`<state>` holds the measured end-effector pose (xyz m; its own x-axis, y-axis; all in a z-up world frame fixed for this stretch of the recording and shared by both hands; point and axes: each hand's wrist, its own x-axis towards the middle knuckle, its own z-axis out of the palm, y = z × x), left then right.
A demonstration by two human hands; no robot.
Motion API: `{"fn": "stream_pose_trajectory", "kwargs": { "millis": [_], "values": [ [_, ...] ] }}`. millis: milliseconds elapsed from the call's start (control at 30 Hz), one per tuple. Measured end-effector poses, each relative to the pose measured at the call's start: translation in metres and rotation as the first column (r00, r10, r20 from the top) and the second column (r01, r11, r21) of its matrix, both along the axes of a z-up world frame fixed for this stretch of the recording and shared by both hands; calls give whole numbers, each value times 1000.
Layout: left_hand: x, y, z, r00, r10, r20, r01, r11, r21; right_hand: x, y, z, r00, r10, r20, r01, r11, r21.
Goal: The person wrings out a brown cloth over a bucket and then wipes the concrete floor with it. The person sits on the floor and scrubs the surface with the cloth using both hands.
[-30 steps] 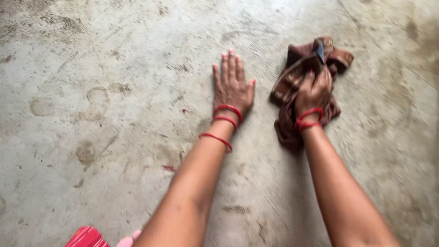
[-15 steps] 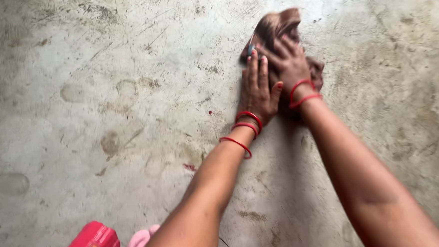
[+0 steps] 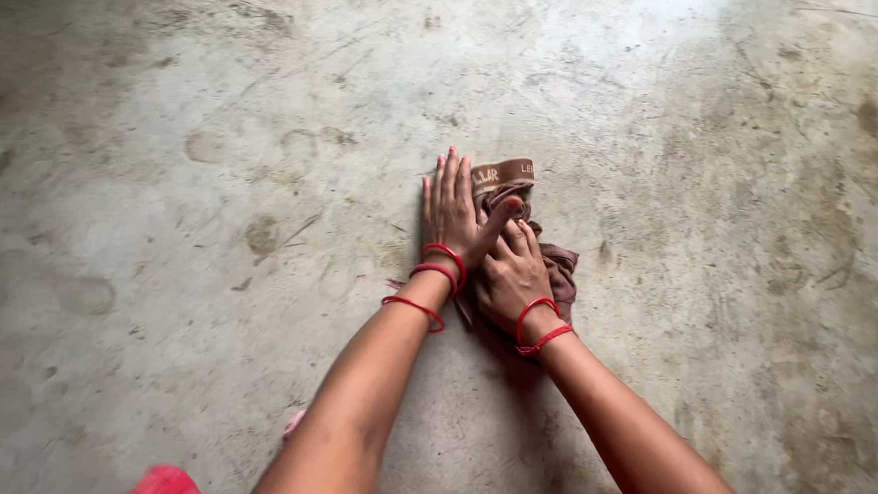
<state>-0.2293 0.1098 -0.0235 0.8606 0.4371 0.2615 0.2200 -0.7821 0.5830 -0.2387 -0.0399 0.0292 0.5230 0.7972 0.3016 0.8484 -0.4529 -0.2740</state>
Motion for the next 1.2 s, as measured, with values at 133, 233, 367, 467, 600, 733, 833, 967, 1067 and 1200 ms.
{"fn": "stream_pose_trajectory", "kwargs": {
  "millis": [133,233,367,467,600,733,833,967,1067,1200],
  "values": [
    [10,42,-3,998,-35,-47,41,989,140,5,10,-7,999,37,9,-37,998,-50],
    [15,65,7,992,101,-79,-97,994,60,12,28,-12,998,10,59,-8,1000,-27],
    [-11,85,12,973,167,-163,-149,982,115,44,67,-25,998,6,55,-7,1000,3],
    [-55,95,15,969,165,-184,-129,972,196,78,98,-31,997,0,80,4,999,-49],
    [-76,106,19,933,167,-318,-108,974,197,136,138,-39,999,-41,7,42,992,-123],
    [-83,107,21,928,135,-348,-54,971,234,204,153,-35,984,-166,-63,159,982,-106],
    [-84,105,25,907,156,-392,-47,961,273,248,122,-30,950,-291,-116,281,955,-94],
    [-84,103,30,920,142,-365,-39,961,275,286,44,-19,878,-401,-261,428,902,56],
    [-82,103,28,926,144,-350,-41,957,286,280,2,-25,843,-528,-101,530,848,-16],
    [-82,105,27,921,137,-364,-46,968,247,241,-28,-38,811,-578,-94,581,814,13]
  ]
}}
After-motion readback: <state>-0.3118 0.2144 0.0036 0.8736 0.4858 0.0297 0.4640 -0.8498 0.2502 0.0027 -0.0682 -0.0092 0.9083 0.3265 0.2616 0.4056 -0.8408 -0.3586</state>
